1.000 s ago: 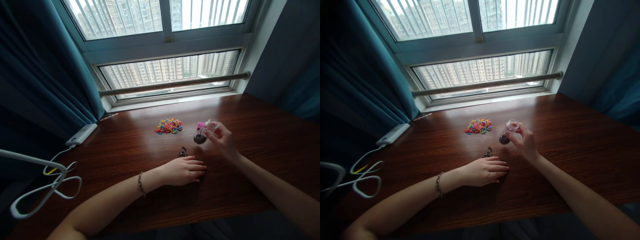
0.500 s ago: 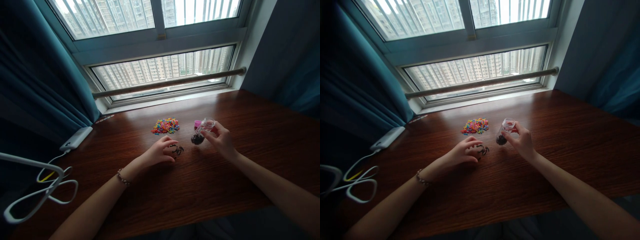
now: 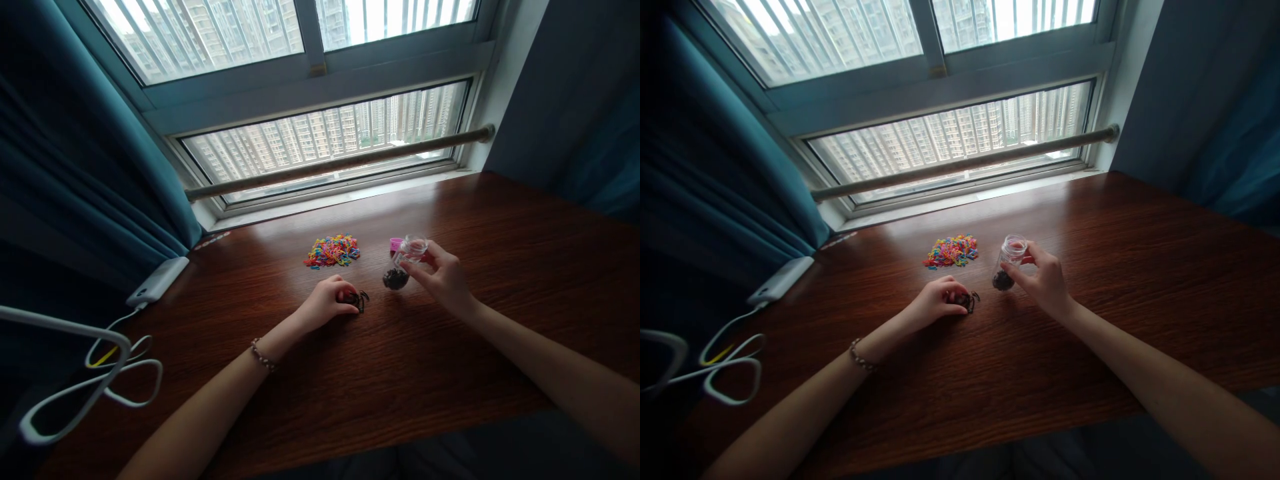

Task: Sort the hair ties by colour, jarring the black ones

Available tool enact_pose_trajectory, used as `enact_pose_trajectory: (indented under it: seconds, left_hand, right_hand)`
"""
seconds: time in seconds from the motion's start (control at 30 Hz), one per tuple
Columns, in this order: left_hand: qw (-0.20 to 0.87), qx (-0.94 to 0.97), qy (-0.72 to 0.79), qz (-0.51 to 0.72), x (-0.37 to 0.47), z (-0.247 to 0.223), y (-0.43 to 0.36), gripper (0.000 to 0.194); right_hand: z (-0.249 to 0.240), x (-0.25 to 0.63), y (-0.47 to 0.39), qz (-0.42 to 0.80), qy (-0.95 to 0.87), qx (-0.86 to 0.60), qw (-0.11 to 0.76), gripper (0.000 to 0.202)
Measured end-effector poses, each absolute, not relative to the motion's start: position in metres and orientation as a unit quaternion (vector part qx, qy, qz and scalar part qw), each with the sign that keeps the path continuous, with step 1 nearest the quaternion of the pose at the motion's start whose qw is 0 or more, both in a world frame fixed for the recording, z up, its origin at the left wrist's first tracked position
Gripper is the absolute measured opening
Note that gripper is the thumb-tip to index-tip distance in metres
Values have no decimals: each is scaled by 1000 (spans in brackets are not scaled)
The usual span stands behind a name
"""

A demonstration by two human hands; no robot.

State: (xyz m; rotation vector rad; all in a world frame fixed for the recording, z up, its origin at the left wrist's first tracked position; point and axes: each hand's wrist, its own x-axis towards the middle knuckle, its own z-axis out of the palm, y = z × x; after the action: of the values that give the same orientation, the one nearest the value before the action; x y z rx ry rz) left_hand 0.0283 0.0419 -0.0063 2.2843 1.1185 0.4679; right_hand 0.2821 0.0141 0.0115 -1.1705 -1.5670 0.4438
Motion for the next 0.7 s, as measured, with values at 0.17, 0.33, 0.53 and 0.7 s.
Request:
enact_pose_trajectory:
  seconds: [0.17, 0.33, 0.53, 0.7]
  left_hand:
    - [263, 847, 419, 194, 32, -1, 33, 25]
    - [232, 871, 395, 176, 35, 4, 27, 11]
    - [193, 890, 386, 148, 38, 9, 26, 9]
    - [234, 881, 378, 162, 38, 8, 31, 25]
  right_hand:
    - [13, 281, 13, 182, -664, -491, 534, 33]
    - [12, 281, 13, 182, -665, -491, 532, 33]
    - [11, 281, 13, 193, -672, -488, 523, 33]
    - [10, 280, 14, 191, -673, -493, 517, 33]
